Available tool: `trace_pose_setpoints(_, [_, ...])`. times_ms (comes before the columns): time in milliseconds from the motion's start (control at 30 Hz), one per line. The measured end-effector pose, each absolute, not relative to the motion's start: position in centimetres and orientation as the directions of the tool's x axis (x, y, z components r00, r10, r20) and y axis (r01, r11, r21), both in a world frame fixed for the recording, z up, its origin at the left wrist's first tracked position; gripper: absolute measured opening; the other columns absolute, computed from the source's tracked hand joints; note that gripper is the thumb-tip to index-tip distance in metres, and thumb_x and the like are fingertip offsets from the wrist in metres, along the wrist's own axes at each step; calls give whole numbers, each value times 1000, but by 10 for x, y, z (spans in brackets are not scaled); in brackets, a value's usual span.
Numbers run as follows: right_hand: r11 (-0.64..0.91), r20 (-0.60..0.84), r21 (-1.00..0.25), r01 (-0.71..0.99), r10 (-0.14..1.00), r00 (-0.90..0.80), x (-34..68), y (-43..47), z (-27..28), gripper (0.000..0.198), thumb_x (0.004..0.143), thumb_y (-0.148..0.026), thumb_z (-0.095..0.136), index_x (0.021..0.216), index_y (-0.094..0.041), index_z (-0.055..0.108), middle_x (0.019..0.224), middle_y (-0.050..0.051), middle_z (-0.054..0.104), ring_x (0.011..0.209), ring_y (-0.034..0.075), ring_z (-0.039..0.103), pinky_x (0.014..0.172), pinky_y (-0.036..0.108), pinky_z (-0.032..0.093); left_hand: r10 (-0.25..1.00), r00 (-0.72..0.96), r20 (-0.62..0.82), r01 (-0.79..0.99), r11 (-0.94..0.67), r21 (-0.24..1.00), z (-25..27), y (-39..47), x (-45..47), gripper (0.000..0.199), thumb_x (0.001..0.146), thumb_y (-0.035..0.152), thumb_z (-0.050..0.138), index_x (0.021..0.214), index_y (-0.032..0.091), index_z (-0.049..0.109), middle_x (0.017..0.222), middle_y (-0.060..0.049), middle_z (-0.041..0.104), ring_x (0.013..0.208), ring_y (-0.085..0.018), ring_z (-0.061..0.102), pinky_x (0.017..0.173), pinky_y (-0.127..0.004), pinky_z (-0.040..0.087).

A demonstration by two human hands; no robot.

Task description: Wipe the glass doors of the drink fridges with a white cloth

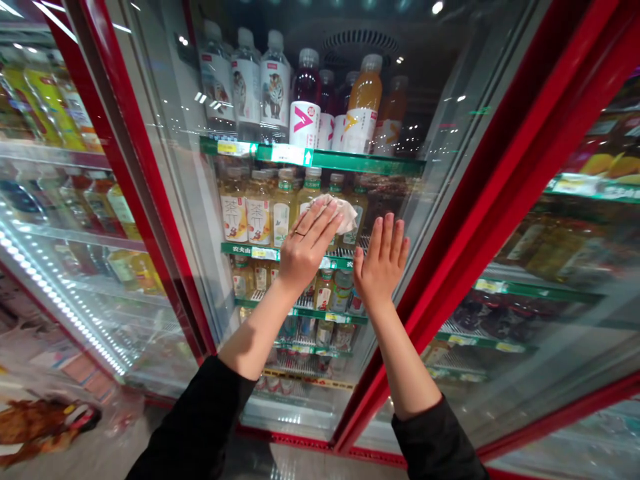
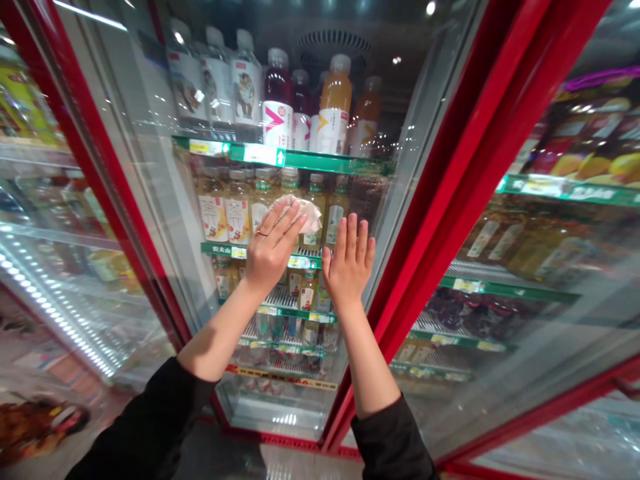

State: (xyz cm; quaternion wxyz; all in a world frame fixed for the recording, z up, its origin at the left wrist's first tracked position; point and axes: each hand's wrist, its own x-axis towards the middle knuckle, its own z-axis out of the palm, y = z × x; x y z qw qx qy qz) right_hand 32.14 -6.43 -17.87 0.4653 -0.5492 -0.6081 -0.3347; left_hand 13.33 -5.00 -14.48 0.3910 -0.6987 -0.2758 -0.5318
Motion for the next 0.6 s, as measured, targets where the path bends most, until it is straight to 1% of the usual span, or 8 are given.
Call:
trace_pose_setpoints(67, [183,944,-95,979,328,30,323,-60,-181,66,116,-42,37,178,-18,39,179,16,49,170,32,39,139,62,31,-43,209,977,827,-526,-200,-149,-50,123,85,113,5,52,183,40,20,166,-3,63,163,-26,50,134,-54,56])
trace_pose_setpoints(133, [192,942,-100,976,333,31,323,-59,-182,67,115,-41,37,178,-18,38,180,16,48,171,32,37,138,63,32,-28,161,987,838,-524,-151,-163,-53,117,88,111,3,56,183,40,20,165,-4,64,164,-27,50,135,-55,55])
trace_pose_setpoints(200, [186,935,-114,976,352,42,322,-60,-181,67,115,-41,36,177,-16,40,181,18,46,172,32,36,139,62,31,-20,163,986,826,-544,-148,-177,-57,118,88,108,1,59,182,36,26,162,-7,66,164,-27,49,136,-52,55])
trace_pose_setpoints(267, [176,930,-125,976,364,53,320,-62,-179,67,115,-41,36,175,-12,42,180,21,45,172,34,36,140,60,29,-5,222,975,800,-571,-185,-183,-61,123,81,108,1,58,179,33,35,161,-6,68,163,-26,51,135,-48,55])
trace_pose_setpoints(367, [181,931,-129,975,360,56,319,-66,-175,69,115,-42,35,175,-10,44,179,22,48,170,38,38,139,64,30,86,323,943,776,-595,-211,-170,-60,127,67,112,4,52,171,34,50,163,-1,67,161,-25,52,136,-48,53])
trace_pose_setpoints(433, [186,934,-133,973,351,60,319,-67,-174,69,114,-43,34,175,-12,44,177,21,51,169,39,41,138,67,32,135,324,937,776,-604,-181,-154,-57,123,60,113,5,49,166,33,58,165,-1,64,163,-24,50,138,-49,50])
trace_pose_setpoints(500, [184,933,-147,972,352,74,320,-68,-173,69,114,-44,33,176,-15,44,176,18,52,169,38,42,139,67,31,127,273,953,776,-615,-140,-142,-53,112,57,113,5,50,163,31,61,167,-2,63,165,-25,48,139,-49,48])
trace_pose_setpoints(600, [169,923,-173,970,371,100,320,-67,-174,69,112,-39,34,177,-20,42,177,16,52,170,36,40,139,65,31,47,171,984,769,-630,-104,-145,-51,94,61,111,2,54,166,30,57,167,-4,62,166,-26,47,138,-52,50])
